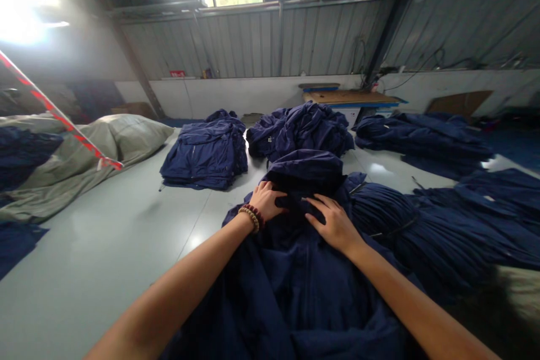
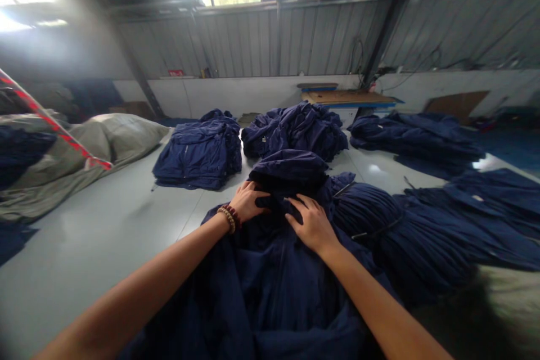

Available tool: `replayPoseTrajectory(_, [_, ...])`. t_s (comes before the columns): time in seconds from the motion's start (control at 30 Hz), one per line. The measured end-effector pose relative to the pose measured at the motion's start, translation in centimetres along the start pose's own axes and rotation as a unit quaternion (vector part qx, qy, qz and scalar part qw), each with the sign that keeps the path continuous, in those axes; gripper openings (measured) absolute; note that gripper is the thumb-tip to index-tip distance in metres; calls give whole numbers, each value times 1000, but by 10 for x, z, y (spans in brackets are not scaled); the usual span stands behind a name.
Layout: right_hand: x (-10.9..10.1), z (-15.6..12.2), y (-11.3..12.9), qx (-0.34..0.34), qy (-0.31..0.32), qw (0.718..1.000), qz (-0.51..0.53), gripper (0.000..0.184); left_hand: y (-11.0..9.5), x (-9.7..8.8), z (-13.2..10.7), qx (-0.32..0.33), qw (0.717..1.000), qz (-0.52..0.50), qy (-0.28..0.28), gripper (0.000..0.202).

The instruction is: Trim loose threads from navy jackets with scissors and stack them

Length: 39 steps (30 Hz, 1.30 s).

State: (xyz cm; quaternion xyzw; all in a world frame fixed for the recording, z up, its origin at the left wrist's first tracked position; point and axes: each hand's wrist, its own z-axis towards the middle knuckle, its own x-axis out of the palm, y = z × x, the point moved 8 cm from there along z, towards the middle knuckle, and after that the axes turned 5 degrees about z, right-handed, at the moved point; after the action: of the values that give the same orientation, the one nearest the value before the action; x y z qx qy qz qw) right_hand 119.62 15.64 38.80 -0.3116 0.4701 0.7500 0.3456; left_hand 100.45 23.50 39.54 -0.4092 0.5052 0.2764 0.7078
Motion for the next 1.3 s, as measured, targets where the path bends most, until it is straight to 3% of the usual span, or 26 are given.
replayPoseTrajectory(0.27, [7,-6,-14,5,-21,998,53,47,30,22,-2,-18,997,-75,-2,83])
replayPoseTrajectory(0.63, [-3,-15,-25,16,-54,989,136,48,38,21,-18,-5,984,-173,-39,77])
replayPoseTrajectory(0.73, [-19,-13,-20,14,-58,987,146,49,29,3,-26,4,984,-176,-41,70])
replayPoseTrajectory(0.83, [-46,-17,4,1,-28,990,139,50,11,-46,-59,37,982,-175,-63,53])
replayPoseTrajectory(0.9, [-65,-28,34,-11,9,992,122,49,-1,-89,-104,52,979,-178,-88,42])
replayPoseTrajectory(0.97, [-79,-50,76,-28,31,993,107,48,-2,-124,-165,27,975,-190,-112,33])
replayPoseTrajectory(1.03, [-81,-83,128,-59,35,992,105,47,11,-138,-240,-54,968,-202,-140,26])
replayPoseTrajectory(1.07, [-76,-103,156,-81,36,990,112,46,23,-136,-283,-113,958,-208,-159,27])
replayPoseTrajectory(1.13, [-48,-151,214,-152,50,977,139,48,51,-111,-380,-248,924,-217,-193,36])
replayPoseTrajectory(1.2, [5,-209,272,-244,99,948,179,63,76,-67,-483,-371,883,-211,-196,44])
replayPoseTrajectory(1.3, [94,-302,348,-367,126,873,294,68,90,8,-630,-513,826,-208,-102,47])
